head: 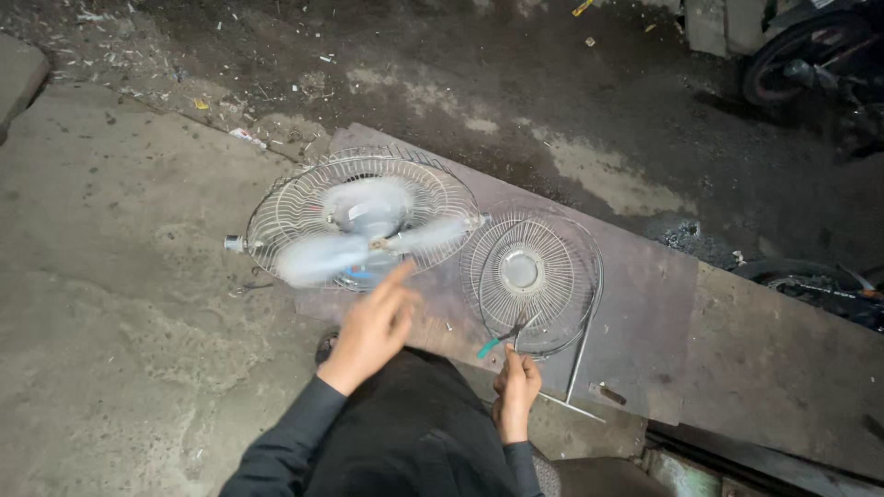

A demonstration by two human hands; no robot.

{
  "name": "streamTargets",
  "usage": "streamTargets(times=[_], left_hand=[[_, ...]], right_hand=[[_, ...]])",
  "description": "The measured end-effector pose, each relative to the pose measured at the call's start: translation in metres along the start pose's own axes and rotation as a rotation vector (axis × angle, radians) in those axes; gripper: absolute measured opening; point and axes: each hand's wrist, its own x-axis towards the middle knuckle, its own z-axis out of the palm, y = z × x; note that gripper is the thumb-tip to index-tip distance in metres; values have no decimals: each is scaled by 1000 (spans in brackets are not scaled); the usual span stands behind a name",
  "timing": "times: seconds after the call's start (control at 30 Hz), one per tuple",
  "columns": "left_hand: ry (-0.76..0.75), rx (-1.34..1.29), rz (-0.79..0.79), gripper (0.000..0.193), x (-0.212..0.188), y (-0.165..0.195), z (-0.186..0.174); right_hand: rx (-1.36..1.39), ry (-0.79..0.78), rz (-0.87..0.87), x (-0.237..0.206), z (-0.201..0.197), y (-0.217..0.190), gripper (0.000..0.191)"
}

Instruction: The person disassembles a table fan by removing the front grill and blades, then uses a screwdriver and pliers to adjust the motor and wiring. The person reassembles the fan and tests it by spinning the blades.

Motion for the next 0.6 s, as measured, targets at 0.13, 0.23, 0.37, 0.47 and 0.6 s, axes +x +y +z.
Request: streamTargets(times=[0.13, 0.23, 0.37, 0.47, 0.6], left_hand=[[177, 157, 68, 25, 27, 12, -30], [181, 232, -32, 29, 31, 10, -29], [115, 314, -226, 38, 15, -14, -8], [100, 301, -215, 43, 1, -38, 12], [37, -127, -336, 51, 4, -43, 49]], right_hand=[[1, 0, -15, 0, -3, 1, 41], [-9, 8, -8, -1, -3, 1, 40], [-2, -7, -14, -2, -5, 0, 41], [-7, -14, -24, -1, -5, -1, 41], [-23, -24, -21, 1, -2, 1, 40]])
